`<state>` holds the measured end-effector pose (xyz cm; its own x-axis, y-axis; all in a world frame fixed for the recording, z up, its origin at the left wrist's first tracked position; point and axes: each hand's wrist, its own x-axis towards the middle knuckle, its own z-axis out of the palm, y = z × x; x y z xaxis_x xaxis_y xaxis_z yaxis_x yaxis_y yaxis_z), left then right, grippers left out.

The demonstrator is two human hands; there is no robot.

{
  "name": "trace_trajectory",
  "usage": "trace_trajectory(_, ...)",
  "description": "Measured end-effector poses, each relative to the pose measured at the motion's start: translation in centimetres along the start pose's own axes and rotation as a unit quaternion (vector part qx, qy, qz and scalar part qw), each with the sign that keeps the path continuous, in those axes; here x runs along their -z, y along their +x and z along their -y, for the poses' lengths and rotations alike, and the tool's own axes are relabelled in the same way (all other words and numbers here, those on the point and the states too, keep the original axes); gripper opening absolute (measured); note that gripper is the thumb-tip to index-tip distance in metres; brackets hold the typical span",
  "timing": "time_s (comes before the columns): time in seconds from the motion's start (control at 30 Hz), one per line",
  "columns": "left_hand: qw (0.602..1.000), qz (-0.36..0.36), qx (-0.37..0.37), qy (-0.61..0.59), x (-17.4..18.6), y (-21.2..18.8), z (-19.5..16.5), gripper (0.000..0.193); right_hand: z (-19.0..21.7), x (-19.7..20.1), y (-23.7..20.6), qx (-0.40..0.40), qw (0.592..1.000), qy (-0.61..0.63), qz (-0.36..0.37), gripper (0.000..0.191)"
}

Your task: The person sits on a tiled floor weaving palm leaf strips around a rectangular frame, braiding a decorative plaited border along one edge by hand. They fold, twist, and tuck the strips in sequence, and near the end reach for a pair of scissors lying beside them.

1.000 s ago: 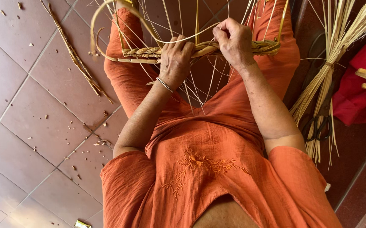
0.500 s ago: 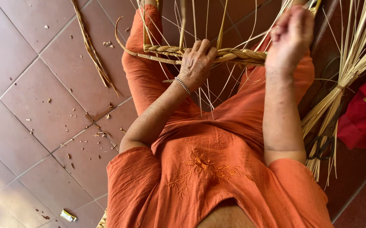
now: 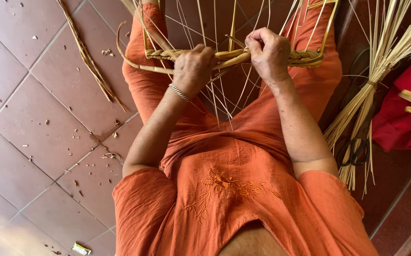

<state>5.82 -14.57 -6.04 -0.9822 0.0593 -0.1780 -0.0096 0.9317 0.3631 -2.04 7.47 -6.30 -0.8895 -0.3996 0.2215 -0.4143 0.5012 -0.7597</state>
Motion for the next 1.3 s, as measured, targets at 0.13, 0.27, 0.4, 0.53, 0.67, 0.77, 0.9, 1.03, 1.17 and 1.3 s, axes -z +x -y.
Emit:
trace_trajectory(0.13,0.994,-0.003,0.054,0.096,4.8,-2.8,2.9,0.032,1.2,-0.1,0.6,0.039,0.998,-0.047,-0.034,0.008)
trace_trajectory(0.27,0.96,-0.185,0.036,0.208,8.9,-5.3,4.3,0.041,3.4,0.4,0.7,0.09,0.989,-0.064,-0.098,0.039)
trace_trajectory(0.4,0.966,-0.215,-0.095,0.107,6.4,-5.6,0.2,0.049,4.1,0.0,1.3,0.179,0.972,-0.121,-0.091,0.021)
trace_trajectory(0.53,0.978,-0.158,-0.107,0.087,2.5,-5.2,-2.2,0.043,2.8,0.2,1.7,0.144,0.987,-0.06,0.042,0.019)
trace_trajectory(0.67,0.981,-0.162,-0.087,0.053,0.6,-4.1,-0.9,0.019,1.8,2.3,1.5,0.084,0.985,0.054,0.14,0.02)
trace_trajectory(0.77,0.992,-0.106,-0.064,0.031,0.5,-3.0,0.0,0.015,2.1,3.8,1.6,0.071,0.972,0.07,0.211,0.025)
trace_trajectory(0.9,0.973,-0.158,-0.112,0.122,3.0,-0.8,0.2,0.018,3.0,3.3,1.3,0.127,0.976,0.005,0.174,0.029)
trace_trajectory(1.03,0.911,-0.345,-0.139,0.179,5.9,-0.3,-1.6,0.029,3.0,0.9,0.3,0.065,0.989,-0.064,0.112,0.014)
trace_trajectory(1.17,0.884,-0.394,-0.219,0.123,5.1,1.0,-3.3,0.038,2.0,-0.1,-0.1,0.044,0.996,-0.037,0.062,0.009)
trace_trajectory(1.3,0.925,-0.174,-0.097,-0.324,2.0,3.5,-2.3,0.019,1.5,-0.3,0.1,0.044,0.997,0.038,0.041,0.027)
